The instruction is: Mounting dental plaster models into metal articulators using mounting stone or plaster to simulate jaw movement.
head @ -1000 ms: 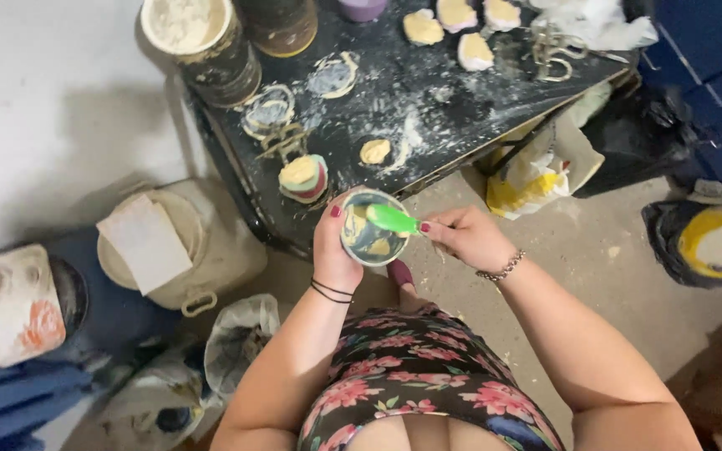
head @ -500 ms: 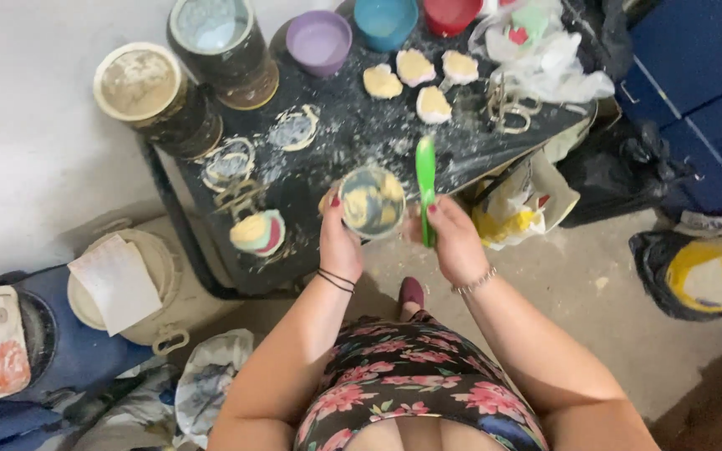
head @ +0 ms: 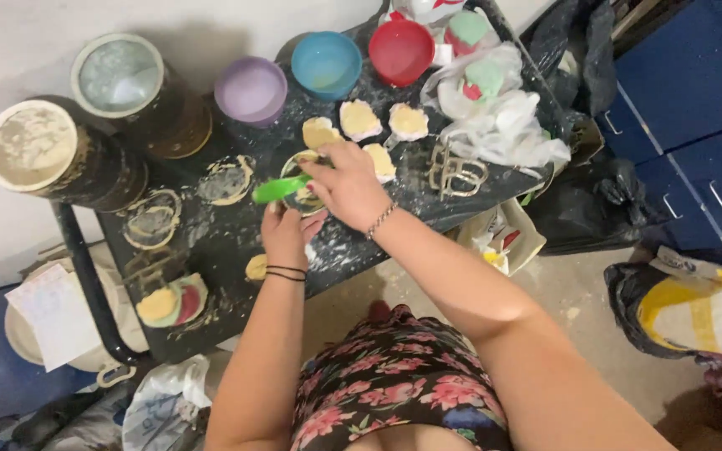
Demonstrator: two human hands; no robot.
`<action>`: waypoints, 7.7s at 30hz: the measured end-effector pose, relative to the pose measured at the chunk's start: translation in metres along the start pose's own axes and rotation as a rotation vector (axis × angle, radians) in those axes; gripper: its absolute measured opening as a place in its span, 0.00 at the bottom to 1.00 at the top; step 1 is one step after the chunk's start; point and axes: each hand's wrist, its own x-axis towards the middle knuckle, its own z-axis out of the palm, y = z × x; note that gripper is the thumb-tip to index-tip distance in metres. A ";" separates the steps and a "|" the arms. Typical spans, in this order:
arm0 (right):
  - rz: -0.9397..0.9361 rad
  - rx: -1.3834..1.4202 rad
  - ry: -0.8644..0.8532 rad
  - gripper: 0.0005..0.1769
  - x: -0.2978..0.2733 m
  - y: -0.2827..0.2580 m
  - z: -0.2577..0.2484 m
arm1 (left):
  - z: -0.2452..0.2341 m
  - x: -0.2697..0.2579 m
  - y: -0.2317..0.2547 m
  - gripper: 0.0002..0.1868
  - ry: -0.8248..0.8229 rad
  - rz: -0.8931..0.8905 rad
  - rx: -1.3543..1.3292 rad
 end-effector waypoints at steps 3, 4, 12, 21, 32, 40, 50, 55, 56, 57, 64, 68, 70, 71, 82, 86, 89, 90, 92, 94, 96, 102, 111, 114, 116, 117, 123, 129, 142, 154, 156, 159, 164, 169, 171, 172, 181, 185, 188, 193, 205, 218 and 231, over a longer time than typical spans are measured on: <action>-0.014 0.113 0.097 0.15 0.006 0.009 -0.056 | -0.006 0.031 -0.027 0.26 0.046 0.093 -0.012; -0.011 0.113 0.095 0.15 -0.002 0.035 -0.075 | 0.002 0.028 -0.016 0.26 0.047 0.089 -0.011; 0.705 0.022 -0.603 0.20 -0.073 0.164 -0.182 | 0.024 0.014 0.019 0.26 0.119 0.155 0.031; 0.878 0.710 -0.378 0.14 -0.108 0.110 -0.204 | 0.050 -0.079 -0.027 0.28 -0.130 0.398 0.440; 0.429 0.687 -0.288 0.17 -0.077 -0.051 -0.209 | 0.051 -0.117 -0.022 0.62 -0.657 0.246 0.270; 0.223 0.140 -0.265 0.24 -0.071 -0.097 -0.195 | 0.035 -0.111 -0.035 0.57 -0.622 0.224 0.279; 0.192 0.138 -0.236 0.25 -0.069 -0.110 -0.187 | 0.024 -0.084 -0.042 0.48 -0.580 0.175 0.306; 0.202 0.427 -0.358 0.14 -0.067 -0.078 -0.174 | 0.007 -0.077 -0.048 0.45 -0.543 0.156 0.311; 0.257 0.579 -0.302 0.11 -0.062 -0.073 -0.176 | 0.006 -0.074 -0.048 0.44 -0.532 0.149 0.314; 0.314 0.731 -0.245 0.08 -0.057 -0.069 -0.177 | 0.003 -0.071 -0.048 0.42 -0.519 0.141 0.318; 0.237 1.150 -0.375 0.10 -0.056 -0.063 -0.147 | -0.008 -0.083 -0.042 0.38 -0.450 0.112 0.320; 0.540 1.127 -0.489 0.02 -0.058 -0.068 -0.141 | -0.021 -0.136 -0.009 0.61 -0.355 0.224 0.194; 0.592 1.072 -0.537 0.01 -0.057 -0.077 -0.138 | -0.039 -0.145 -0.010 0.75 -0.296 0.342 0.263; 0.648 1.014 -0.568 0.02 -0.053 -0.088 -0.139 | -0.050 -0.147 -0.011 0.60 -0.178 0.702 0.528; 0.640 1.019 -0.685 0.14 -0.012 -0.140 -0.049 | -0.130 -0.073 0.056 0.09 0.009 1.502 1.203; 0.543 1.045 -0.569 0.15 0.003 -0.125 0.002 | -0.126 -0.045 0.122 0.06 -0.134 1.125 1.481; 0.539 1.077 -0.498 0.16 -0.006 -0.112 0.036 | -0.122 -0.026 0.152 0.12 -0.275 0.819 1.542; 0.542 1.082 -0.481 0.18 -0.009 -0.109 0.046 | -0.121 -0.016 0.156 0.15 -0.338 0.675 1.495; 0.576 0.993 -0.488 0.17 -0.008 -0.116 0.052 | -0.121 0.000 0.154 0.16 -0.353 0.648 1.520; 0.616 0.908 -0.496 0.16 -0.008 -0.123 0.054 | -0.122 0.012 0.149 0.17 -0.370 0.615 1.549; 0.686 0.847 -0.518 0.20 -0.004 -0.126 0.052 | -0.120 0.021 0.146 0.17 -0.366 0.576 1.517; 0.710 0.745 -0.535 0.24 -0.003 -0.122 0.058 | -0.123 0.011 0.154 0.16 -0.471 0.553 1.479; 0.450 0.131 -0.678 0.26 0.000 -0.127 0.057 | -0.122 -0.012 0.142 0.15 -0.451 0.577 1.518; 0.385 0.004 -0.707 0.25 -0.008 -0.127 0.054 | -0.126 -0.023 0.143 0.18 -0.452 0.615 1.520; 0.360 -0.040 -0.705 0.23 -0.008 -0.128 0.054 | -0.126 -0.024 0.137 0.18 -0.440 0.629 1.527; 0.336 -0.080 -0.707 0.21 -0.009 -0.129 0.054 | -0.127 -0.025 0.134 0.18 -0.427 0.637 1.536; 0.333 -0.154 -0.685 0.21 -0.005 -0.138 0.045 | -0.137 -0.006 0.106 0.18 -0.388 0.783 1.547; 0.356 -0.159 -0.720 0.25 0.008 -0.162 0.007 | -0.140 -0.023 0.091 0.27 -0.276 0.826 1.414; 0.446 -0.004 -0.395 0.14 -0.115 0.032 -0.140 | -0.076 -0.146 0.051 0.25 -0.285 1.185 1.312; 0.661 0.095 0.087 0.04 -0.052 0.249 -0.279 | 0.081 -0.122 -0.024 0.26 -0.262 0.848 1.271; 0.706 0.101 0.078 0.05 -0.044 0.262 -0.283 | 0.091 -0.121 -0.032 0.28 -0.267 0.809 1.303; 0.702 0.003 -0.307 0.15 -0.019 0.248 -0.283 | 0.101 -0.120 -0.040 0.26 -0.266 0.717 1.312; 0.468 -0.393 -0.603 0.37 -0.066 0.313 -0.224 | 0.103 -0.121 -0.055 0.25 -0.264 0.734 1.306; 0.228 -0.187 -0.384 0.20 -0.087 0.347 -0.250 | 0.114 -0.118 -0.058 0.22 -0.255 0.753 1.282; 0.596 0.483 -0.120 0.14 -0.091 0.335 -0.279 | 0.123 -0.122 -0.054 0.19 -0.262 0.655 1.132; 0.580 0.498 -0.139 0.14 -0.086 0.316 -0.282 | 0.133 -0.124 -0.054 0.19 -0.232 0.648 1.129; 0.367 0.824 -0.275 0.12 -0.047 0.091 -0.160 | 0.109 -0.136 0.033 0.55 -0.228 0.449 0.664; 0.174 0.712 -0.591 0.26 -0.009 -0.033 -0.165 | 0.020 -0.100 0.051 0.35 -0.092 0.610 0.774; 0.056 0.803 -0.645 0.32 0.001 -0.074 -0.168 | -0.054 -0.093 0.120 0.21 0.057 0.852 1.025; 0.128 0.646 -0.532 0.29 -0.012 -0.098 -0.156 | -0.171 -0.033 0.212 0.14 0.320 1.183 1.684; 0.330 0.309 -0.366 0.28 -0.099 -0.056 -0.155 | -0.203 0.013 0.239 0.38 -0.267 0.163 1.681; 0.847 0.039 -0.180 0.18 0.047 0.221 -0.222 | -0.200 0.029 0.223 0.30 0.225 0.211 1.584; 0.474 -0.083 -0.692 0.45 0.132 0.314 -0.147 | -0.027 -0.144 0.123 0.29 0.183 0.704 1.654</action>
